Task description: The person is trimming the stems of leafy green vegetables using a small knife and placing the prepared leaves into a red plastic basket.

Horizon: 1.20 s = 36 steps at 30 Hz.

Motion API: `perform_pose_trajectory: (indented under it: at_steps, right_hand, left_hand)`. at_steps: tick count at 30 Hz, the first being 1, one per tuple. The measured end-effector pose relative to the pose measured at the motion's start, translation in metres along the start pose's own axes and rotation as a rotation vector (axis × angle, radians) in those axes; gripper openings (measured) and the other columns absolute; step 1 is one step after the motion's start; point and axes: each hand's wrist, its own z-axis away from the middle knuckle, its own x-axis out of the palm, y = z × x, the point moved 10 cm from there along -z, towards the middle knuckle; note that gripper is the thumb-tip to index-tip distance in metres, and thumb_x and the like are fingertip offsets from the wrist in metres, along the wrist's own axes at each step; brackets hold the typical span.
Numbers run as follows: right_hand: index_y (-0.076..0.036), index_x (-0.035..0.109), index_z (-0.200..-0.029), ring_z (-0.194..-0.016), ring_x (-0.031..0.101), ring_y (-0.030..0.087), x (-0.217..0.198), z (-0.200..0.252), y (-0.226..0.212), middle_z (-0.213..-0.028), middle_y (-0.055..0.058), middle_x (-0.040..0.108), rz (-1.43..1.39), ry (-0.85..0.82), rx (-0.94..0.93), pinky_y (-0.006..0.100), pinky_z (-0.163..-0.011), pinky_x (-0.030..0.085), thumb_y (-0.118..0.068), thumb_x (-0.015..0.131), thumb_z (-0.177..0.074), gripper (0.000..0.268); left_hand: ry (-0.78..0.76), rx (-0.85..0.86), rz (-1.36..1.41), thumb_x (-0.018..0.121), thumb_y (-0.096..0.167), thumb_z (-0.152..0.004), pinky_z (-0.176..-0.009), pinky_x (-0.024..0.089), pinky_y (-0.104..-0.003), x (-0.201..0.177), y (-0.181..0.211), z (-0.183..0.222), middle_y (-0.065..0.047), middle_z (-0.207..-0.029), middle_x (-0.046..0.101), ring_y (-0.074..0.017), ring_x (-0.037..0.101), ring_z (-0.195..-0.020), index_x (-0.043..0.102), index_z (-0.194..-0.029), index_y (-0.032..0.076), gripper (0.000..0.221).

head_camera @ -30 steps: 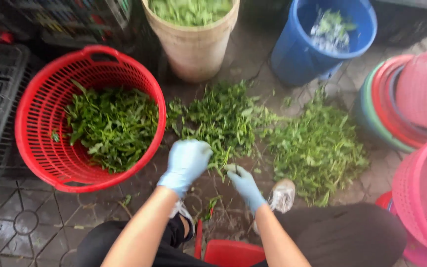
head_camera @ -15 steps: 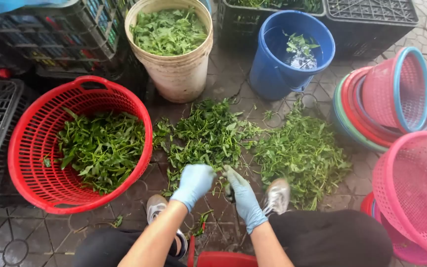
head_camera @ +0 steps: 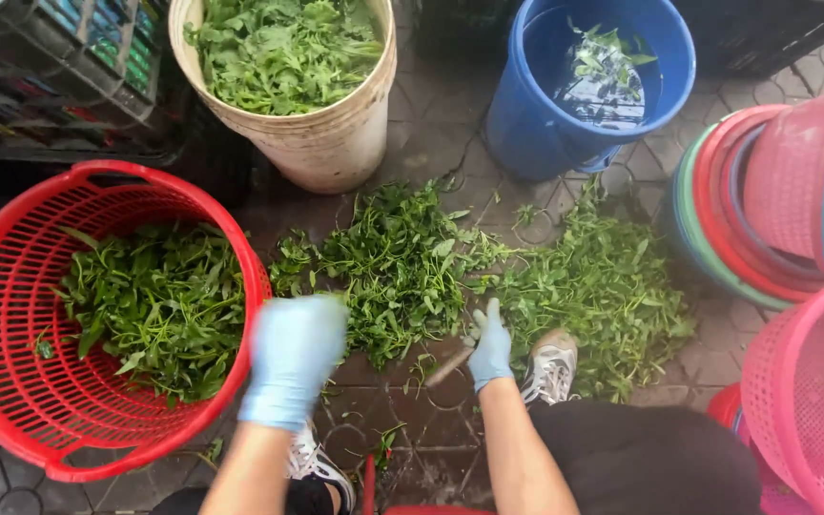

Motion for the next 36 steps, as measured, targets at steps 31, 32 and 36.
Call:
perform_pose_trajectory:
  at_steps: [31, 32, 36]
  right_hand:
    - [-0.014, 0.075, -0.118, -0.102, 0.067, 0.027, 0.081, -0.045, -0.005, -0.111, 0.01, 0.076, 1.26, -0.194, -0.358, 0.048, -0.092, 0.053, -0.032, 0.066, -0.107, 0.023]
    - [-0.009, 0.076, -0.131, -0.125, 0.071, 0.033, 0.082, -0.037, -0.007, -0.126, 0.014, 0.078, 1.192, -0.269, -0.449, 0.055, -0.11, 0.055, -0.034, 0.067, -0.107, 0.036]
    - [-0.007, 0.076, -0.109, -0.101, 0.07, 0.025, 0.093, 0.052, -0.046, -0.099, 0.012, 0.076, 1.205, -0.406, -0.581, 0.049, -0.097, 0.057, -0.028, 0.07, -0.107, 0.022]
  left_hand:
    - [-0.041, 0.044, 0.547, 0.071, 0.044, -0.101, -0.093, 0.055, -0.055, -0.039, -0.008, 0.017, -0.014, -0.101, 0.082, -0.0422, 0.077, -0.091, 0.068, -0.137, 0.012, 0.048]
    - [0.03, 0.016, 0.494, 0.071, 0.045, -0.1, -0.105, 0.054, -0.052, -0.031, -0.016, 0.016, -0.012, -0.107, 0.083, -0.0377, 0.082, -0.098, 0.073, -0.139, 0.016, 0.049]
    - [0.119, 0.085, 0.463, 0.07, 0.037, -0.102, -0.105, 0.054, -0.048, -0.012, 0.009, -0.015, -0.004, -0.096, 0.083, -0.0306, 0.082, -0.093, 0.081, -0.124, 0.025, 0.028]
